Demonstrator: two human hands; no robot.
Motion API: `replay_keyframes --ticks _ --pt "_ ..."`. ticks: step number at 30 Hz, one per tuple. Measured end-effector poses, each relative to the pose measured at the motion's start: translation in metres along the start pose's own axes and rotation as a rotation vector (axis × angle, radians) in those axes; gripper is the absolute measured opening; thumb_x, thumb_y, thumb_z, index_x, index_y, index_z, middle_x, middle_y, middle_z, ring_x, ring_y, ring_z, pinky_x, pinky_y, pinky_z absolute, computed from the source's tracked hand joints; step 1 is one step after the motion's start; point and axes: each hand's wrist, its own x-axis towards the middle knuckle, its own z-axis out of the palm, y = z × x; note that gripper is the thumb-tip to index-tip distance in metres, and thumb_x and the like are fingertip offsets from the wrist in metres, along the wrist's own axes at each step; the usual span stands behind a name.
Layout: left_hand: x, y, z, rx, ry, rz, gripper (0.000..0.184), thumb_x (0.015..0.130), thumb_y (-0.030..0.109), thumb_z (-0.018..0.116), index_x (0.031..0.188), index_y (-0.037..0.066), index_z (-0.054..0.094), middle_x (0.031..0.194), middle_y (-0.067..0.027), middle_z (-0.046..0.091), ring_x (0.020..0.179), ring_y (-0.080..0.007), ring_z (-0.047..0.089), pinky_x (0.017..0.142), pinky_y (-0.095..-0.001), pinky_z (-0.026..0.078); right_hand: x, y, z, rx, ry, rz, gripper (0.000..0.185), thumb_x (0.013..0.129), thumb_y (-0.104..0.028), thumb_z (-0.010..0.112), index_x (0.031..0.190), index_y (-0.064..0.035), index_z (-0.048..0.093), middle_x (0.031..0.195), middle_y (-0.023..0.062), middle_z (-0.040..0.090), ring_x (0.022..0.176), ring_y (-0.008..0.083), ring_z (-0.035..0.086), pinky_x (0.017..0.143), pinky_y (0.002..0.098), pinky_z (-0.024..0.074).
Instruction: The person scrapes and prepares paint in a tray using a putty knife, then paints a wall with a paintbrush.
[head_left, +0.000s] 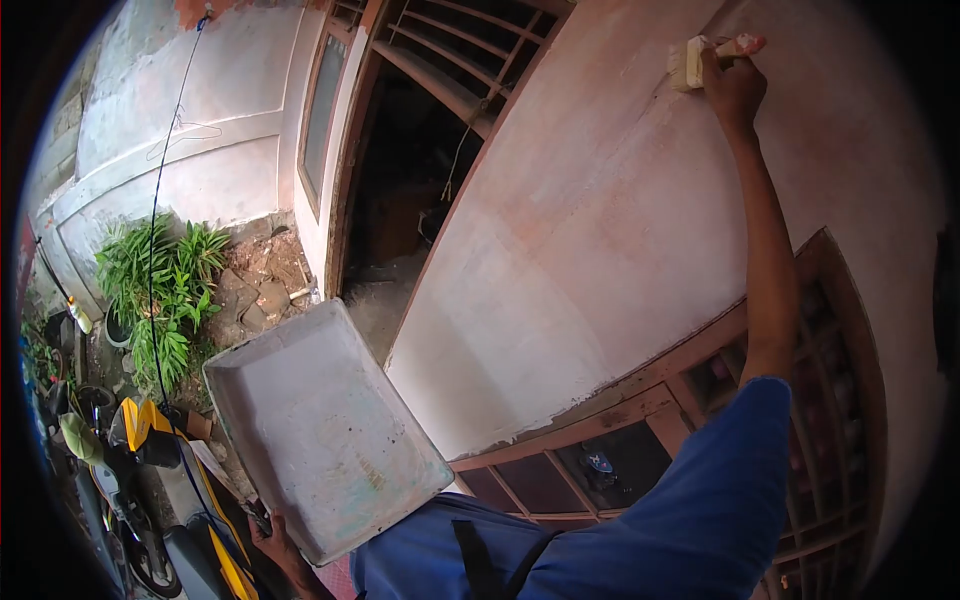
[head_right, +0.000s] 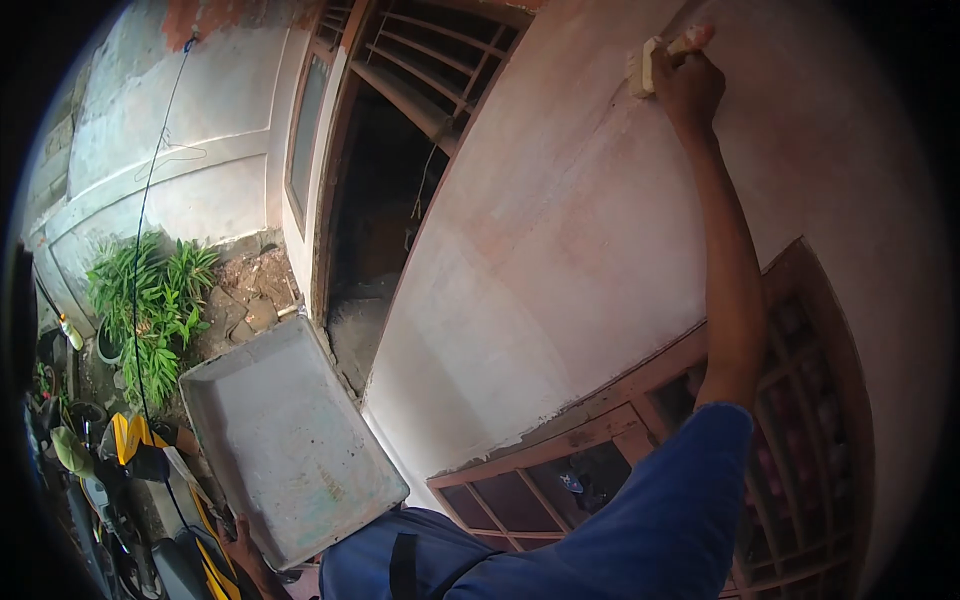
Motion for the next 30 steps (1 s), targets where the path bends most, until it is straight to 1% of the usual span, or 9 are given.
replay_keyframes --ticks 1,5,8,12,14,15,18,23,30 --pt "0.0 0.001 0.001 -0.009 -0.001 0.01 0.029 0.081 0.008 0.06 0.108 -0.003 0.054 0.091 -0.0023 0.057 0.078 -0.0103 0.05 0.072 -0.023 0.04 0.011 0.016 -0.002 0.021 0.191 -0.013 0.028 0.076 -0.028 0.062 0.069 -0.0002 0.061 0.063 0.0126 0.064 0.059 0.0271 0.064 0.058 0.0339 0.0506" --pt "0.001 -0.003 0.0 -0.009 0.0 0.029 0.029 0.081 0.008 0.06 0.109 -0.002 0.054 0.089 -0.0021 0.057 0.077 -0.0101 0.05 0.071 -0.0224 0.04 -0.026 -0.019 -0.006 0.155 0.292 0.073 0.014 0.073 -0.016 0.065 0.07 -0.0038 0.061 0.063 0.0079 0.064 0.059 0.0217 0.064 0.057 0.0302 0.05" --pt "0.002 -0.007 -0.002 0.013 -0.003 0.008 0.029 0.081 0.007 0.06 0.108 -0.002 0.055 0.089 -0.0019 0.057 0.077 -0.0097 0.05 0.071 -0.0221 0.04 -0.104 -0.043 0.012 0.179 0.024 -0.071 0.014 0.073 -0.012 0.063 0.079 -0.0071 0.052 0.071 0.0103 0.057 0.06 0.0262 0.057 0.056 0.0357 0.0471" --pt "0.004 -0.013 -0.006 -0.005 -0.027 -0.009 0.029 0.081 0.007 0.06 0.108 -0.002 0.055 0.09 -0.0018 0.057 0.076 -0.0093 0.049 0.07 -0.0223 0.04 -0.108 -0.051 -0.007 0.35 -0.3 0.253 0.015 0.071 -0.016 0.064 0.077 -0.0049 0.057 0.068 0.0114 0.061 0.063 0.0238 0.062 0.06 0.0339 0.0489" --pt "0.006 -0.015 -0.006 -0.012 -0.019 -0.002 0.029 0.081 0.007 0.06 0.108 -0.002 0.055 0.09 -0.0018 0.057 0.077 -0.0094 0.05 0.071 -0.0223 0.04 -0.069 -0.033 -0.009 0.161 -0.205 0.292 0.018 0.071 -0.022 0.063 0.076 -0.0046 0.061 0.068 0.0104 0.064 0.064 0.0225 0.065 0.06 0.032 0.0501" --pt "0.005 -0.015 -0.007 -0.01 -0.018 0.0 0.029 0.081 0.007 0.06 0.108 -0.002 0.055 0.091 -0.0018 0.057 0.077 -0.0094 0.05 0.071 -0.0223 0.04 -0.054 -0.015 -0.005 0.292 -0.122 0.273 0.017 0.071 -0.021 0.063 0.075 -0.0044 0.061 0.065 0.0101 0.063 0.061 0.0235 0.064 0.058 0.0332 0.0503" --pt "0.004 -0.014 -0.007 -0.006 -0.016 -0.008 0.03 0.081 0.007 0.06 0.109 -0.003 0.054 0.093 -0.002 0.057 0.079 -0.0104 0.05 0.073 -0.0228 0.04 -0.033 -0.021 -0.004 0.104 0.07 0.181 0.015 0.071 -0.02 0.062 0.073 -0.0045 0.06 0.061 0.01 0.062 0.058 0.0248 0.063 0.056 0.0341 0.05" --pt "0.008 -0.025 -0.012 0.002 -0.025 0.018 0.032 0.081 0.009 0.061 0.11 -0.003 0.054 0.096 -0.0028 0.058 0.082 -0.0116 0.051 0.076 -0.0236 0.04 -0.09 -0.05 -0.004 0.139 -0.127 0.015 0.014 0.07 -0.018 0.061 0.071 -0.005 0.058 0.066 0.0117 0.062 0.06 0.0271 0.063 0.057 0.0341 0.0494" --pt "0.005 -0.015 -0.009 0.019 -0.021 -0.028 0.034 0.081 0.009 0.062 0.112 -0.003 0.053 0.1 -0.005 0.058 0.086 -0.0126 0.051 0.078 -0.0245 0.04 -0.035 -0.039 -0.015 0.065 -0.006 0.212 0.014 0.07 -0.018 0.061 0.074 -0.005 0.061 0.064 0.0115 0.063 0.058 0.0239 0.064 0.055 0.0337 0.0498"
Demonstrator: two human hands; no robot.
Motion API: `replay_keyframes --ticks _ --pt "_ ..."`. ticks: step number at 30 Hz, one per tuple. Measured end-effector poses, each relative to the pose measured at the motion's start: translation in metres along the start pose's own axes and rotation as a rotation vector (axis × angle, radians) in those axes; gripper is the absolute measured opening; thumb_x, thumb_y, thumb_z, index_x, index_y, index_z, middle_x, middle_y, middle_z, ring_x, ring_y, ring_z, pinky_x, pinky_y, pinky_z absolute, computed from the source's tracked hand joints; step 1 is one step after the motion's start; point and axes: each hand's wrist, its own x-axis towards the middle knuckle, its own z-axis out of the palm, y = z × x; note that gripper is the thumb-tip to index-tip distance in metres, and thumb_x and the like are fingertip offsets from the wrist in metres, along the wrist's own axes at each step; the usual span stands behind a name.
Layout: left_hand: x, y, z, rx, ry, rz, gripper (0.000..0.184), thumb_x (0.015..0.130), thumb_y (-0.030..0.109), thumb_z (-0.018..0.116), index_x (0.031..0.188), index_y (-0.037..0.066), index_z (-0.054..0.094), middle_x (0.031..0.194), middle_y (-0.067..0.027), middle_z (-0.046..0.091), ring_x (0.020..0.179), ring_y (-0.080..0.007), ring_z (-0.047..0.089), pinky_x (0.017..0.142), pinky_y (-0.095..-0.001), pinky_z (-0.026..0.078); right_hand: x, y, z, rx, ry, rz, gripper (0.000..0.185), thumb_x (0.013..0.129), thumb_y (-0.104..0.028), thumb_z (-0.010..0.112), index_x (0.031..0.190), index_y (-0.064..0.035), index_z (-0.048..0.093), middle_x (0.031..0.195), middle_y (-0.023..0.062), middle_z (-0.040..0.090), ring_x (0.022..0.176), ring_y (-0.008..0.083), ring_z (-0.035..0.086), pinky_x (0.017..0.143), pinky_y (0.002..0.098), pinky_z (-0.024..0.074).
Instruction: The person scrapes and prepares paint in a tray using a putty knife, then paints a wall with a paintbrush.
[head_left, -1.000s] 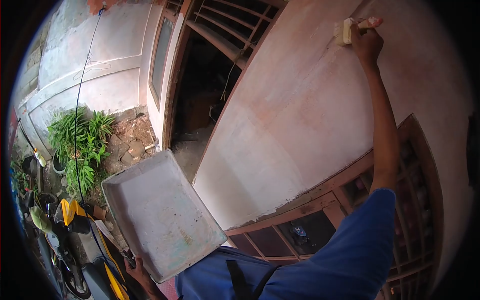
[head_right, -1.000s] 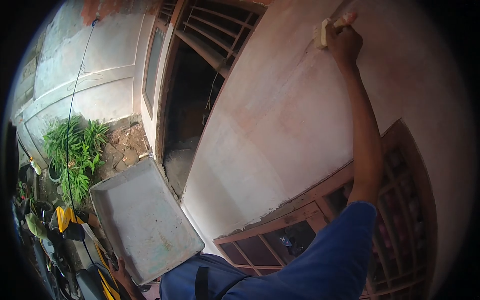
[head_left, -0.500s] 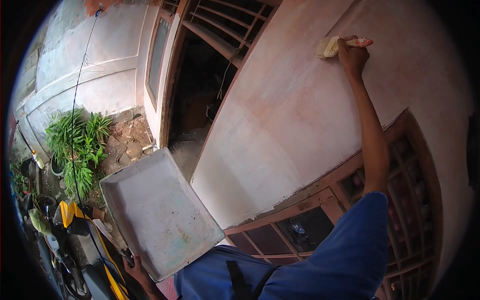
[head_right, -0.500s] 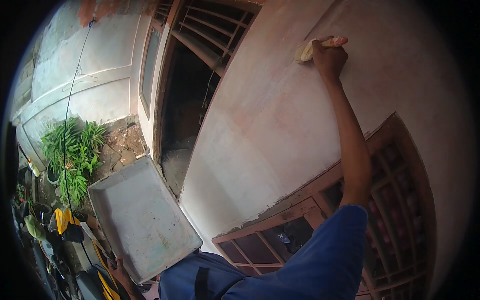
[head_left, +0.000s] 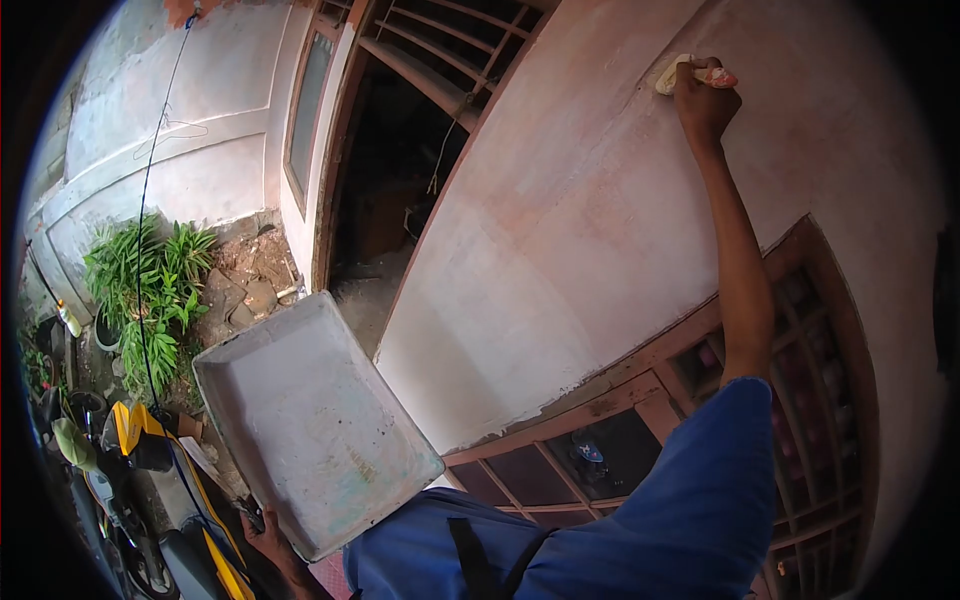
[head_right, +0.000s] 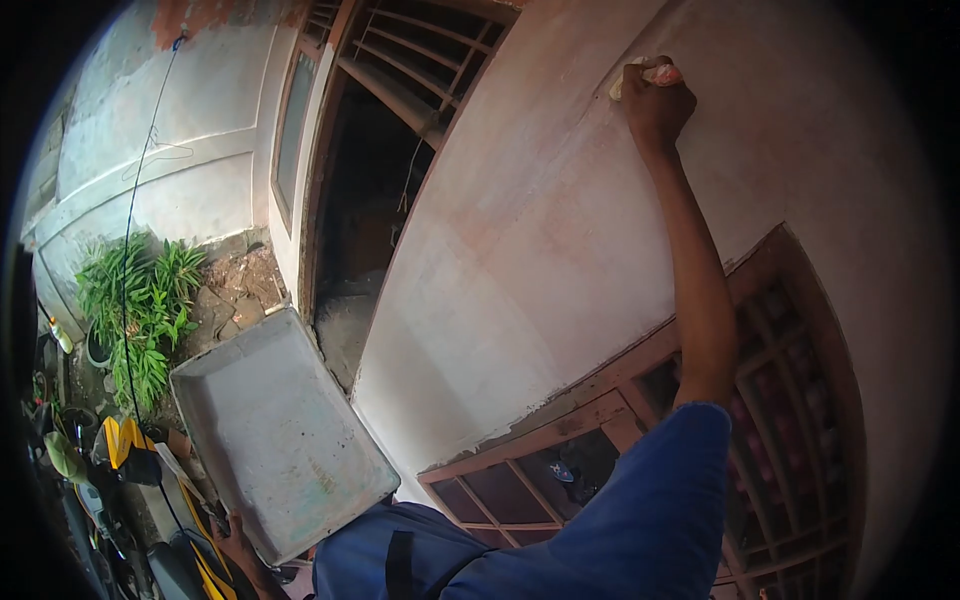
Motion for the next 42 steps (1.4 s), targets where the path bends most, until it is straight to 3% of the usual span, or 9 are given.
replay_keyframes --ticks 5,10,14,19,26,31,34,36,42 --pt "0.001 -0.009 0.003 -0.007 0.047 -0.001 0.034 0.08 0.008 0.062 0.112 -0.004 0.054 0.1 -0.0048 0.058 0.085 -0.0125 0.052 0.078 -0.0245 0.041 -0.106 -0.015 0.015 0.252 -0.541 0.139 0.014 0.069 -0.017 0.058 0.071 -0.0036 0.056 0.067 0.0157 0.061 0.069 0.0283 0.064 0.064 0.0332 0.0484" --pt "0.0 -0.001 0.002 -0.027 0.018 0.023 0.033 0.08 0.008 0.062 0.11 -0.003 0.054 0.098 -0.0042 0.058 0.083 -0.012 0.052 0.076 -0.0243 0.041 -0.025 0.023 0.024 0.176 -0.436 0.085 0.023 0.07 -0.024 0.061 0.072 -0.0011 0.059 0.066 0.0156 0.062 0.07 0.0299 0.064 0.064 0.0336 0.049" --pt "-0.001 0.004 0.005 -0.039 0.018 0.023 0.031 0.08 0.007 0.062 0.109 -0.002 0.055 0.093 -0.0027 0.058 0.08 -0.0107 0.051 0.073 -0.023 0.041 0.05 -0.006 -0.004 -0.256 -0.142 -0.476 0.021 0.079 -0.019 0.056 0.092 -0.0029 0.058 0.085 0.0129 0.062 0.075 0.0273 0.063 0.063 0.0369 0.0502" --pt "-0.001 -0.001 0.003 -0.018 0.028 0.014 0.03 0.08 0.007 0.061 0.108 -0.002 0.055 0.091 -0.0018 0.058 0.079 -0.0102 0.051 0.072 -0.0226 0.041 -0.034 -0.023 0.043 -0.299 -0.411 -0.808 0.011 0.078 -0.005 0.051 0.086 -0.0011 0.058 0.083 0.0113 0.058 0.077 0.0262 0.06 0.06 0.0375 0.0509" --pt "-0.001 -0.002 0.002 -0.029 0.059 0.021 0.031 0.079 0.007 0.061 0.109 -0.002 0.055 0.093 -0.0022 0.058 0.08 -0.0107 0.052 0.074 -0.0231 0.041 -0.104 -0.077 0.062 0.063 -1.173 -0.4 0.022 0.08 -0.02 0.053 0.074 0.0 0.061 0.075 0.0202 0.061 0.078 0.0355 0.059 0.074 0.0437 0.0458" --pt "-0.004 0.007 0.004 -0.01 0.036 0.002 0.032 0.078 0.006 0.062 0.109 -0.002 0.055 0.095 -0.003 0.058 0.081 -0.0113 0.052 0.075 -0.0234 0.042 0.076 -0.029 0.07 -0.253 -0.589 -0.44 0.029 0.082 -0.032 0.056 0.088 -0.0041 0.058 0.073 0.0122 0.063 0.069 0.028 0.062 0.061 0.0391 0.0471" --pt "-0.005 0.011 0.007 -0.014 0.051 0.012 0.032 0.078 0.006 0.061 0.108 -0.002 0.055 0.095 -0.003 0.058 0.082 -0.0113 0.052 0.075 -0.0232 0.042 0.089 -0.056 0.053 -0.431 -0.216 -0.835 0.03 0.077 -0.002 0.047 0.1 -0.0115 0.065 0.088 0.009 0.062 0.074 0.0241 0.059 0.066 0.036 0.0486" --pt "-0.005 0.01 0.006 -0.036 0.033 0.013 0.032 0.078 0.005 0.061 0.108 -0.002 0.055 0.095 -0.003 0.059 0.082 -0.0113 0.052 0.075 -0.0231 0.042 0.061 -0.033 0.098 -0.362 -0.171 -0.864 0.01 0.078 -0.009 0.053 0.086 -0.0026 0.055 0.081 0.0101 0.06 0.074 0.0252 0.061 0.062 0.0358 0.0502" --pt "-0.006 0.009 0.007 -0.037 0.041 0.037 0.032 0.077 0.005 0.06 0.108 -0.003 0.055 0.094 -0.0027 0.059 0.081 -0.0108 0.052 0.074 -0.024 0.042 -0.175 -0.082 0.133 -0.036 -0.826 -1.033 0.011 0.069 0.001 0.053 0.079 0.0015 0.057 0.075 0.0136 0.056 0.074 0.0258 0.059 0.062 0.0344 0.05"
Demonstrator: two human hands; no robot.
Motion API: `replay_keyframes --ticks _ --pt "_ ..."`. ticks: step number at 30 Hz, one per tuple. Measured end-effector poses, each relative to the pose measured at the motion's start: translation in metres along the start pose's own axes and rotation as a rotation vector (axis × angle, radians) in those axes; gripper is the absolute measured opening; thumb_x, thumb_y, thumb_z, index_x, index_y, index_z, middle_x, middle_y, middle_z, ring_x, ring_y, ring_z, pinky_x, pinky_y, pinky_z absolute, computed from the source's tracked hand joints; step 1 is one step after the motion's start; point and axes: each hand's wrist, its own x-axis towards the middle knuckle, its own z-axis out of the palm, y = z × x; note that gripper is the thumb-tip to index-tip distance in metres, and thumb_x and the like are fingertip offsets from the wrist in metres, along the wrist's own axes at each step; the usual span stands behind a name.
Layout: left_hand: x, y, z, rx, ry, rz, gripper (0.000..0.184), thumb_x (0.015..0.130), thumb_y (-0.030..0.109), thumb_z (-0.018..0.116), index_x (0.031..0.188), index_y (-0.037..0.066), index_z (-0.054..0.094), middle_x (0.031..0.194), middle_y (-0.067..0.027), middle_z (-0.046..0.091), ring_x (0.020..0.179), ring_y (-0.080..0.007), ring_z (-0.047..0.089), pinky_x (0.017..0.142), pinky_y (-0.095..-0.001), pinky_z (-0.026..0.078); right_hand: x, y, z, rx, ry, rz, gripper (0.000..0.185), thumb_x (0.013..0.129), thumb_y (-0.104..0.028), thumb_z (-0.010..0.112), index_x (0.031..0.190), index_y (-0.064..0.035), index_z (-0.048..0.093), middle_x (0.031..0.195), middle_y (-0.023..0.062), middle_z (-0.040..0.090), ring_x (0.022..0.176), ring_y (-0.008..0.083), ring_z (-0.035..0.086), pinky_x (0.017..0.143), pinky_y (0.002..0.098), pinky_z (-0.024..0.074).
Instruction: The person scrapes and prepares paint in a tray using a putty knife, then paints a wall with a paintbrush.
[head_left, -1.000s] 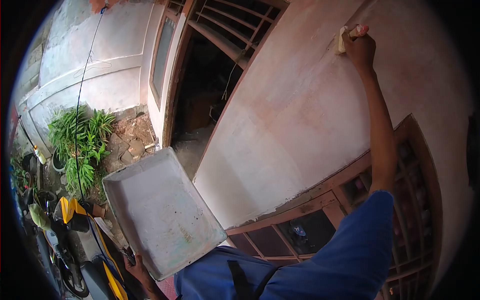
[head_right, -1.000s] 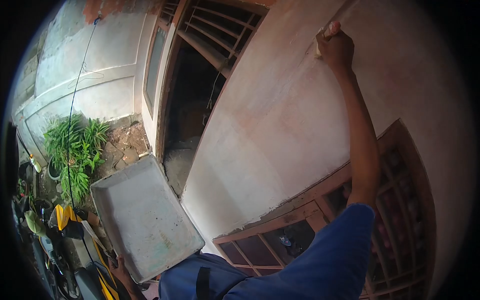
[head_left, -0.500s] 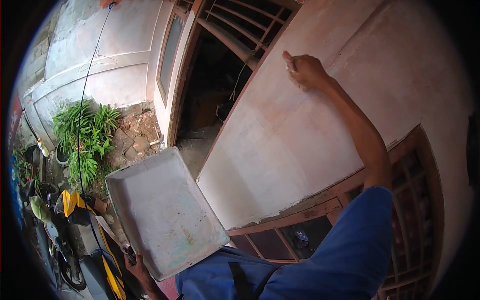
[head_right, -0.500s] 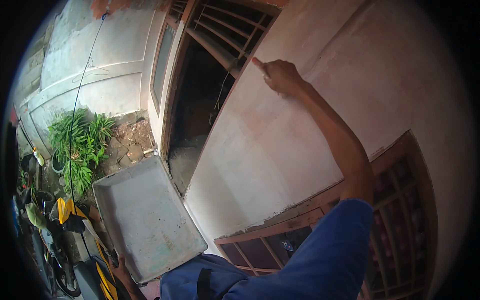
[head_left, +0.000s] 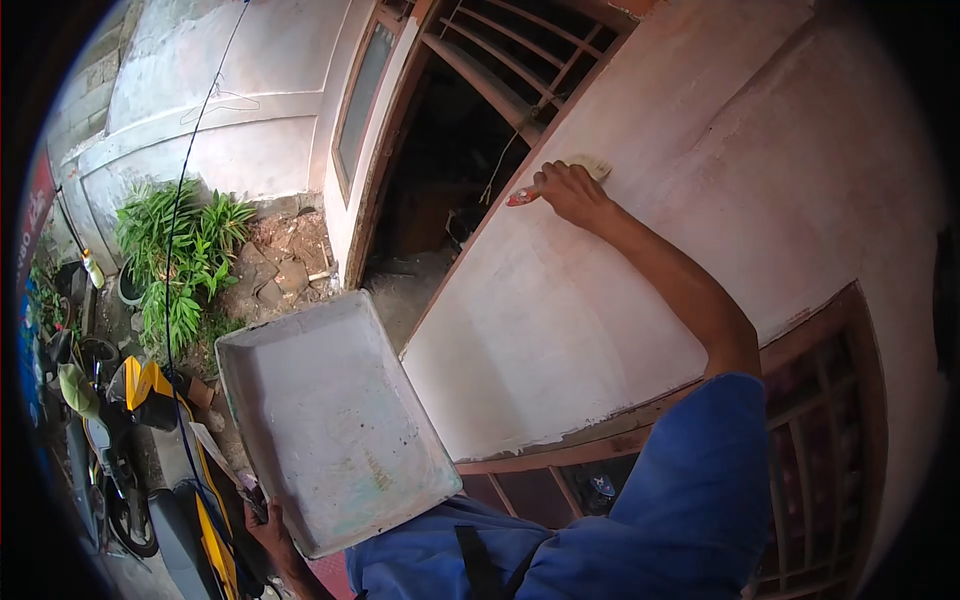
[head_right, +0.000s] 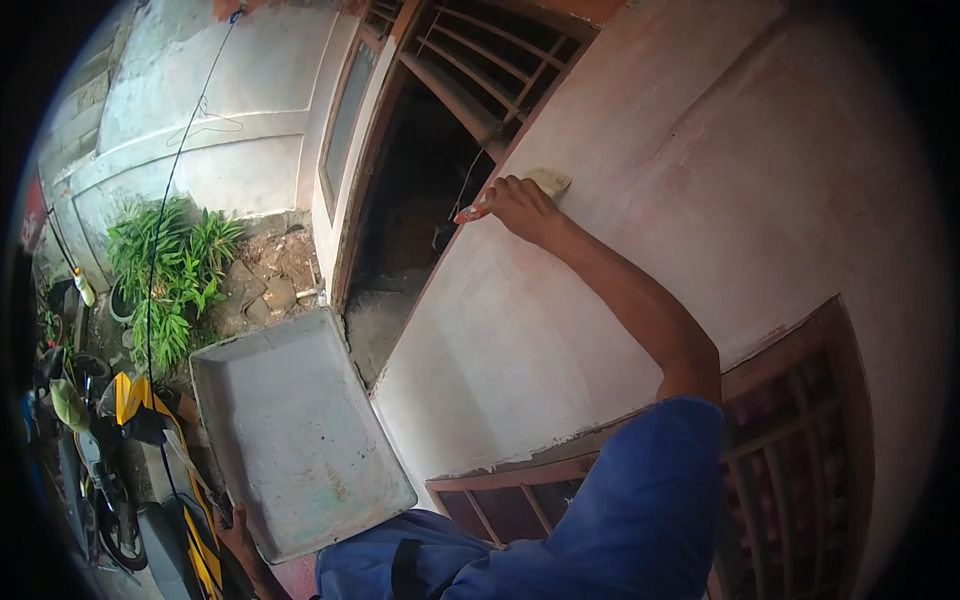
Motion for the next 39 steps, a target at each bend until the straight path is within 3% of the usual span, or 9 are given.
replay_keyframes --ticks 5,8,10,11,20,25,28,32,39 --pt "0.006 -0.023 -0.013 0.008 0.019 -0.021 0.033 0.077 0.005 0.06 0.109 -0.003 0.055 0.094 -0.0029 0.059 0.08 -0.0107 0.052 0.074 -0.0241 0.042 0.049 0.059 -0.029 0.299 -0.16 0.332 0.032 0.089 -0.015 0.043 0.119 -0.0174 0.052 0.08 0.0151 0.06 0.076 0.0346 0.058 0.069 0.0445 0.0467" --pt "0.004 -0.022 -0.008 -0.012 0.063 -0.038 0.034 0.077 0.006 0.061 0.109 -0.003 0.055 0.094 -0.0031 0.059 0.08 -0.0111 0.052 0.075 -0.0242 0.042 0.059 0.172 -0.092 0.07 0.082 0.5 0.028 0.082 -0.025 0.052 0.103 -0.0068 0.058 0.076 0.015 0.063 0.069 0.0334 0.062 0.064 0.0434 0.0489" --pt "0.001 -0.015 -0.005 -0.013 0.074 -0.038 0.035 0.077 0.007 0.063 0.109 -0.003 0.055 0.095 -0.0034 0.059 0.081 -0.0115 0.053 0.076 -0.0244 0.042 0.071 0.208 -0.129 -0.109 0.286 0.608 0.028 0.078 -0.001 0.046 0.096 -0.0094 0.065 0.082 0.0112 0.063 0.071 0.0254 0.06 0.064 0.0365 0.0486" --pt "0.001 -0.01 -0.004 -0.012 0.068 -0.03 0.035 0.077 0.008 0.063 0.109 -0.003 0.055 0.095 -0.0036 0.059 0.081 -0.0118 0.053 0.076 -0.0246 0.042 0.069 0.216 -0.135 -0.204 0.507 0.334 0.018 0.079 -0.004 0.047 0.086 -0.0016 0.064 0.075 0.0139 0.062 0.067 0.0283 0.06 0.06 0.038 0.0481" --pt "-0.001 -0.009 -0.005 0.027 0.068 -0.047 0.04 0.074 0.013 0.068 0.109 -0.003 0.055 0.095 -0.0046 0.06 0.082 -0.0126 0.053 0.077 -0.0261 0.042 0.092 0.079 0.027 -0.072 0.065 0.024 0.025 0.078 -0.004 0.051 0.1 -0.0086 0.062 0.085 0.0128 0.062 0.089 0.0275 0.06 0.071 0.0426 0.0499" --pt "0.001 -0.019 -0.011 0.013 0.061 -0.046 0.041 0.074 0.013 0.068 0.109 -0.003 0.055 0.095 -0.0048 0.06 0.081 -0.0128 0.053 0.077 -0.0261 0.041 0.125 0.164 -0.022 0.086 0.155 0.458 0.06 0.074 -0.004 0.049 0.13 -0.0215 0.041 0.084 0.018 0.063 0.076 0.0353 0.061 0.07 0.0445 0.0481" --pt "0.002 -0.03 -0.017 0.073 0.099 -0.052 0.042 0.074 0.013 0.068 0.11 -0.003 0.054 0.095 -0.0038 0.059 0.08 -0.0116 0.052 0.076 -0.0262 0.041 0.106 0.239 -0.083 -0.166 0.516 0.531 0.02 0.081 -0.008 0.047 0.09 -0.0006 0.063 0.07 0.0137 0.061 0.063 0.0295 0.059 0.058 0.0378 0.0474" --pt "-0.001 -0.015 -0.008 0.038 0.095 -0.041 0.043 0.074 0.014 0.068 0.11 -0.003 0.054 0.094 -0.0031 0.058 0.077 -0.0097 0.051 0.072 -0.0234 0.041 0.099 0.22 -0.085 -0.452 0.483 0.297 0.016 0.08 -0.007 0.047 0.091 -0.0028 0.058 0.087 0.0133 0.06 0.08 0.0285 0.061 0.065 0.0394 0.0502" --pt "0.0 -0.012 -0.006 0.036 0.06 -0.036 0.038 0.076 0.012 0.065 0.108 -0.003 0.054 0.089 -0.0011 0.059 0.074 -0.0086 0.051 0.068 -0.0224 0.041 0.086 0.132 -0.045 0.141 0.18 0.291 0.026 0.088 -0.024 0.047 0.081 -0.0025 0.06 0.078 0.0158 0.06 0.08 0.0317 0.06 0.069 0.0403 0.0477"
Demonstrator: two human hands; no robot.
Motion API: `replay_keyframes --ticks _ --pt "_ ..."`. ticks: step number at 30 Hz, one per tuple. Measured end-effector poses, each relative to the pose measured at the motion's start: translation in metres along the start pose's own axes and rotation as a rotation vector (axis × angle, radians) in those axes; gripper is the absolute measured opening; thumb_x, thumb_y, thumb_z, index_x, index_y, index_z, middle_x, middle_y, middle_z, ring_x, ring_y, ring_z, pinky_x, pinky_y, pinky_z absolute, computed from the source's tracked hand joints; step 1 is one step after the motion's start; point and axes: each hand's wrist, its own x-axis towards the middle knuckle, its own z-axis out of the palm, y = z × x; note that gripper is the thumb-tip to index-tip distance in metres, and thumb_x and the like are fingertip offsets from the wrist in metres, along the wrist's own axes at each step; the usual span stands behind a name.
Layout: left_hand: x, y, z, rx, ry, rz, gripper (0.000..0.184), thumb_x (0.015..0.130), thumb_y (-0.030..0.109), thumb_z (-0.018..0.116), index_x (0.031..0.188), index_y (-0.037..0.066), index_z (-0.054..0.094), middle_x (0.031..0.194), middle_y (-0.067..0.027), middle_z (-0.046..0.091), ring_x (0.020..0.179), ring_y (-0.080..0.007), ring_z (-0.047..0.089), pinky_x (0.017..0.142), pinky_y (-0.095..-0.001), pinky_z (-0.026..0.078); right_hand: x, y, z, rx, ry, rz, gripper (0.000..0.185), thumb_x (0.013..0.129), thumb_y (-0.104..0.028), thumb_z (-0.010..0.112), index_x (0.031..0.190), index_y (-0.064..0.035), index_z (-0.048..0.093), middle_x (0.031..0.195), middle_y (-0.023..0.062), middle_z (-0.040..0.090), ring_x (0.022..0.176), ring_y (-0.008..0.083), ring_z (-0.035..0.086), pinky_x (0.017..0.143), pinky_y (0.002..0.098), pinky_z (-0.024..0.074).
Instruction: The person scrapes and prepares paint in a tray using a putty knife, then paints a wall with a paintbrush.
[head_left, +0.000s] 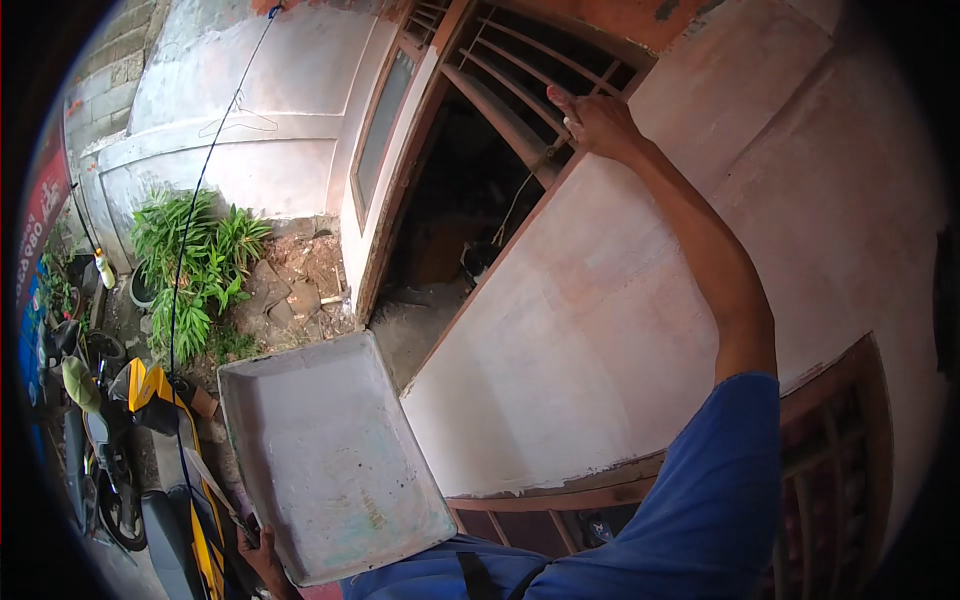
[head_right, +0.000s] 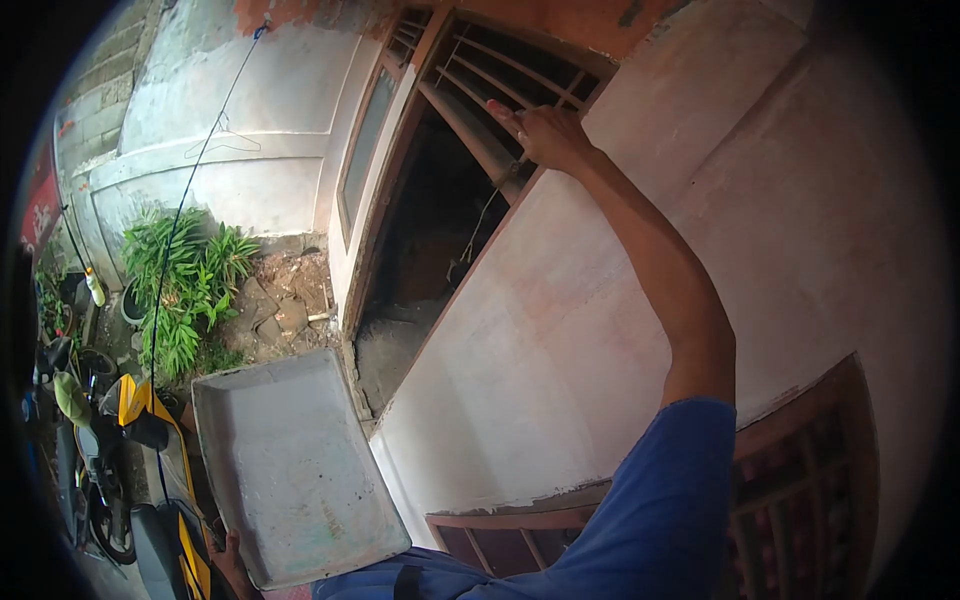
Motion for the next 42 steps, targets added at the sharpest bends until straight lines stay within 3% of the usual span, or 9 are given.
replay_keyframes --ticks 4,6,7,14,17,25,33,38,42 --pt "-0.002 0.01 0.006 0.0 0.01 0.023 0.035 0.076 0.013 0.065 0.106 -0.002 0.055 0.088 -0.0004 0.058 0.073 -0.0084 0.05 0.067 -0.0222 0.041 0.031 0.092 -0.099 -0.205 0.15 0.207 0.027 0.084 -0.033 0.055 0.086 -0.0059 0.058 0.072 0.0149 0.06 0.075 0.0319 0.061 0.064 0.0416 0.0477" --pt "-0.003 0.012 0.007 -0.024 0.013 0.019 0.035 0.076 0.013 0.065 0.106 -0.001 0.055 0.087 -0.0002 0.058 0.073 -0.0086 0.05 0.068 -0.0222 0.04 0.042 0.113 -0.163 -0.381 0.319 0.302 0.027 0.082 -0.008 0.047 0.106 -0.0096 0.06 0.064 0.0096 0.057 0.06 0.0263 0.057 0.055 0.0367 0.046" --pt "-0.004 0.013 0.008 -0.037 0.015 0.016 0.035 0.077 0.014 0.066 0.106 -0.001 0.055 0.087 -0.0001 0.058 0.073 -0.0087 0.05 0.068 -0.0222 0.04 0.042 0.14 -0.176 -0.549 0.564 -0.012 0.025 0.083 -0.01 0.049 0.105 -0.0075 0.059 0.063 0.0105 0.056 0.058 0.0256 0.056 0.052 0.037 0.0449" --pt "-0.002 0.005 0.004 -0.038 0.01 0.008 0.039 0.076 0.015 0.067 0.109 -0.002 0.054 0.092 -0.0023 0.059 0.078 -0.0107 0.052 0.072 -0.0237 0.041 0.018 0.098 -0.078 -0.444 0.113 -0.105 0.037 0.078 -0.006 0.051 0.111 -0.0226 0.058 0.088 0.0105 0.062 0.081 0.0286 0.06 0.068 0.041 0.0492" --pt "0.0 0.0 0.002 -0.009 -0.006 0.034 0.041 0.076 0.016 0.067 0.11 -0.002 0.054 0.094 -0.0032 0.06 0.08 -0.0114 0.053 0.074 -0.0243 0.041 -0.002 0.023 -0.074 -0.1 -0.138 0.052 0.016 0.077 -0.02 0.06 0.086 -0.007 0.063 0.082 0.0148 0.062 0.079 0.0332 0.06 0.071 0.0413 0.0473" --pt "0.001 -0.006 -0.002 0.036 0.03 -0.026 0.044 0.076 0.018 0.069 0.111 -0.003 0.053 0.096 -0.0046 0.059 0.081 -0.012 0.052 0.075 -0.0249 0.041 0.025 0.134 -0.21 -0.507 0.409 0.259 0.021 0.086 -0.015 0.05 0.071 -0.0016 0.058 0.068 0.0131 0.06 0.064 0.0277 0.058 0.057 0.0385 0.0465" --pt "-0.001 0.001 0.001 -0.032 -0.017 -0.022 0.044 0.076 0.02 0.068 0.11 -0.003 0.053 0.098 -0.0055 0.058 0.084 -0.0138 0.052 0.079 -0.0262 0.04 -0.043 0.041 -0.069 -0.28 0.105 -0.126 0.021 0.076 0.001 0.047 0.092 -0.0055 0.06 0.086 0.0117 0.061 0.078 0.0283 0.061 0.07 0.0392 0.0504" --pt "0.002 -0.004 0.0 -0.006 -0.008 -0.002 0.042 0.077 0.019 0.067 0.11 -0.003 0.053 0.099 -0.0062 0.059 0.085 -0.015 0.053 0.08 -0.0272 0.04 -0.066 -0.002 -0.078 0.068 -0.17 0.175 0.016 0.078 -0.019 0.057 0.082 -0.0039 0.06 0.077 0.0119 0.062 0.077 0.0297 0.06 0.067 0.0389 0.0473" --pt "-0.002 0.016 0.002 0.043 -0.048 -0.027 0.042 0.078 0.018 0.065 0.112 -0.003 0.053 0.099 -0.0067 0.059 0.087 -0.015 0.053 0.082 -0.027 0.039 -0.041 0.118 -0.167 -0.245 0.104 0.343 0.032 0.077 -0.034 0.061 0.087 -0.0034 0.06 0.072 0.0135 0.063 0.069 0.0267 0.062 0.062 0.0375 0.0473"
